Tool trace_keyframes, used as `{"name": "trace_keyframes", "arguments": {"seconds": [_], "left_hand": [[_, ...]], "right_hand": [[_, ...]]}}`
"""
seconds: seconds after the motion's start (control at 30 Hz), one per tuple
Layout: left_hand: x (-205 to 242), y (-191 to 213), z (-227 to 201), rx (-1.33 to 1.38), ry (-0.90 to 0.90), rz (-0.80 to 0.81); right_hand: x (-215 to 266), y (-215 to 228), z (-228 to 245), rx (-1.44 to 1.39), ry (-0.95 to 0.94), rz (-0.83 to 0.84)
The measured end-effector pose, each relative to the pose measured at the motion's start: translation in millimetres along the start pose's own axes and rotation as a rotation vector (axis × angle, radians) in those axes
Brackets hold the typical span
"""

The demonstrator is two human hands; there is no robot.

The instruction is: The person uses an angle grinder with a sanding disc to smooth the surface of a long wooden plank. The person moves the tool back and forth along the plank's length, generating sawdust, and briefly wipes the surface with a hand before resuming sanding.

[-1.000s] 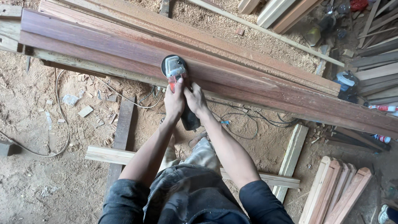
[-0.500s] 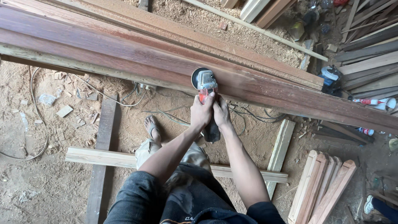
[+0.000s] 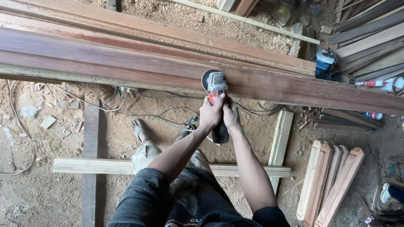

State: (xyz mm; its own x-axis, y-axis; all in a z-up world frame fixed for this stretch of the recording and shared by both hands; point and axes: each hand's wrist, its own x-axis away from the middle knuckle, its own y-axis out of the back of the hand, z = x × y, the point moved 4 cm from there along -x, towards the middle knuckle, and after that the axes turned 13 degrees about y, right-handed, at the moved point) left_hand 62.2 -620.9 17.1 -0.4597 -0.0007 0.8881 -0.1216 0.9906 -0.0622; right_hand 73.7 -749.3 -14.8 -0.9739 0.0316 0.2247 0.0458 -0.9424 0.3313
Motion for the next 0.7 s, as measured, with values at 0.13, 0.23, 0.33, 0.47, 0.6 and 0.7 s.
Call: {"name": "trace_keyframes", "arguments": {"seconds": [0.13, 0.23, 0.33, 0.47, 0.6, 0.7], "left_hand": [[4, -38, -5, -0.017, 0.001, 0.017], [5, -64, -6, -0.009, 0.003, 0.020], [5, -92, -6, -0.047, 0.025, 0.060], [-6, -133, -3, -0.120, 0.014, 0.135], [-10, -153, -16, -0.289, 0.001, 0.203], [-27, -144, 0, -0.217, 0.023, 0.173]], "right_hand": [[-3, 36, -9, -0.017, -0.011, -0.017], [-7, 63, -27, 0.015, -0.022, -0.027], [-10, 90, -34, -0.038, 0.013, -0.079], [-1, 125, -21, -0.001, 0.012, -0.146], [3, 139, -37, -0.042, -0.003, -0.267], [-9, 133, -44, -0.028, 0.050, -0.172]]}}
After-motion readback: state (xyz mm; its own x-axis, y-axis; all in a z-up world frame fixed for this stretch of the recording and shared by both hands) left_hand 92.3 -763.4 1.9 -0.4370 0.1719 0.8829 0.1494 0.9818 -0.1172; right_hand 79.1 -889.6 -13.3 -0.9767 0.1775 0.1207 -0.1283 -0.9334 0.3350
